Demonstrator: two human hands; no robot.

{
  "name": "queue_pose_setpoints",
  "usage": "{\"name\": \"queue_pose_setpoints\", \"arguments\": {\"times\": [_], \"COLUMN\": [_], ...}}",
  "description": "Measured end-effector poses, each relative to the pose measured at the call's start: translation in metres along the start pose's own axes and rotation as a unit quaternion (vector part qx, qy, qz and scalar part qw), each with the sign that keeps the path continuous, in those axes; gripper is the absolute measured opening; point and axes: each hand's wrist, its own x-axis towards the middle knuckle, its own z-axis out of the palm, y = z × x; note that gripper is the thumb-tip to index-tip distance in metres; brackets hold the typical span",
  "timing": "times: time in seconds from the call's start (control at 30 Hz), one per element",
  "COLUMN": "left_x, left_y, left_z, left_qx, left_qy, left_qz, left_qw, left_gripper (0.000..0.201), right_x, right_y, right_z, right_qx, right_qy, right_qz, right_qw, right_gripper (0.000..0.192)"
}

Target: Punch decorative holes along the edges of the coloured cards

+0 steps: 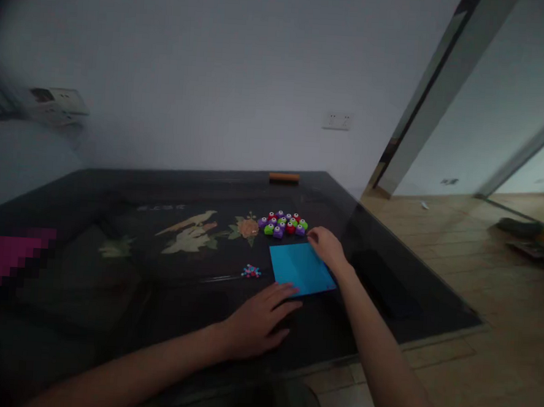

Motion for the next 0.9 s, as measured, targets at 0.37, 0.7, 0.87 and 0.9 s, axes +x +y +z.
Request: {"name": "queue_pose_setpoints", "arguments": {"times": [0.37,0.7,0.87,0.9], "left_x": [0.016,0.016,0.016,0.016], "left_y": [-0.011,-0.011,-0.012,-0.013], "left_z": [0.023,0.025,0.027,0.028], "left_qx": [-0.001,0.015,0.014,0.012], "left_qy": [-0.073,-0.072,-0.061,-0.058], "left_qz": [-0.043,-0.044,-0.039,-0.038], "left_qw": [0.996,0.996,0.997,0.997], "left_gripper": [0.063,0.063,0.062,0.062], "right_x": [0.002,0.003,0.002,0.0], "right_y": [0.003,0.001,-0.001,0.0], "right_z": [0.032,0.033,0.017,0.012], "right_qx": [-0.071,-0.044,0.018,0.036], "right_qy": [-0.016,-0.038,-0.043,-0.044], "right_qz": [-0.062,-0.038,-0.026,-0.024], "right_qw": [0.995,0.998,0.999,0.998], "right_gripper": [0.024,0.033,0.035,0.034]}}
